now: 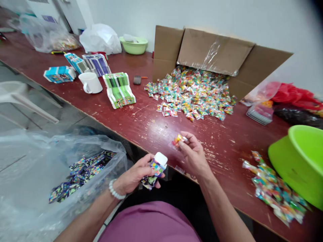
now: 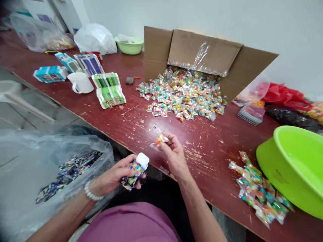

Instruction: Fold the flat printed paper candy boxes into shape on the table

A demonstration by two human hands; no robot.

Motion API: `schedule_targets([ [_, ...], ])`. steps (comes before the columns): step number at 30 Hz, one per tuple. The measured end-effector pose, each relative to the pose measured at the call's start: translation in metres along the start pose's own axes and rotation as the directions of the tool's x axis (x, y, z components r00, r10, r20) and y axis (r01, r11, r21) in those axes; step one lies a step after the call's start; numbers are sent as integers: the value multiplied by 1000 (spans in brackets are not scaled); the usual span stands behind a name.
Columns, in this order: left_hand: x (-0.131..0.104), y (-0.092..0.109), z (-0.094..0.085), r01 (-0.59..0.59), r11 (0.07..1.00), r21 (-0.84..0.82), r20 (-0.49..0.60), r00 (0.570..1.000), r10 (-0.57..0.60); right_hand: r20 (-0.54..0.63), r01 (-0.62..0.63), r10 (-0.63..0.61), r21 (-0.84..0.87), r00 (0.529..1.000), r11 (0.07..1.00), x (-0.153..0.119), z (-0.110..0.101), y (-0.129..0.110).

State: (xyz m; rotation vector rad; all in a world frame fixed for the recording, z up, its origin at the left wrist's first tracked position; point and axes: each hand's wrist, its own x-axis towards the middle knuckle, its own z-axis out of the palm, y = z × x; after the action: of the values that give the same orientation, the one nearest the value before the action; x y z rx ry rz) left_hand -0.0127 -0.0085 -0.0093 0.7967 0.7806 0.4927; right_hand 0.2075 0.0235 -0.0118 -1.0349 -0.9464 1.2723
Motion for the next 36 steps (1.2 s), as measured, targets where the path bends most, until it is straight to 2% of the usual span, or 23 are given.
schedule_targets([
  [3,9,3,15,-34,999,-20,37,999,34,44,-64,62,35,997,997,-31,16,0],
  [6,9,1,22,-57,998,-23,15,998,58,41,-45,48,-51,998,998,-46,17,7],
  [10,7,-1,25,-72,997,-21,1,997,72,81,104,-84,-287,993,952,-53,8,15],
  [14,5,0,26,-84,996,-21,-11,996,84,281,348,-230,-508,932,788,-53,2,6],
  [17,6,-1,26,-84,991,-102,-22,996,83,392,394,-183,-568,901,723,-54,2,-6],
  [20,8,-5,26,-98,976,-195,-97,992,80,440,385,-113,-598,891,703,-56,3,-13],
  [23,10,-10,26,-96,971,-218,-162,985,61,458,374,-83,-594,885,712,-57,8,-13],
  [25,11,-11,27,-113,972,-204,-187,979,75,416,340,-99,-558,904,757,-58,13,-8],
  [28,12,-10,30,-191,965,-182,-240,960,145,167,167,-101,-452,981,876,-59,23,6],
  [30,12,-9,34,-248,951,-185,-276,942,192,9,30,-28,-347,1000,937,-60,30,16],
  [31,12,-9,35,-273,943,-189,-295,932,211,-32,-10,0,-311,1000,950,-61,33,21],
  [33,12,-10,38,-311,929,-202,-332,914,234,-69,-19,-1,-295,998,955,-64,38,25],
  [36,13,-14,41,-341,910,-237,-373,897,238,-67,63,-91,-342,994,938,-67,42,23],
])
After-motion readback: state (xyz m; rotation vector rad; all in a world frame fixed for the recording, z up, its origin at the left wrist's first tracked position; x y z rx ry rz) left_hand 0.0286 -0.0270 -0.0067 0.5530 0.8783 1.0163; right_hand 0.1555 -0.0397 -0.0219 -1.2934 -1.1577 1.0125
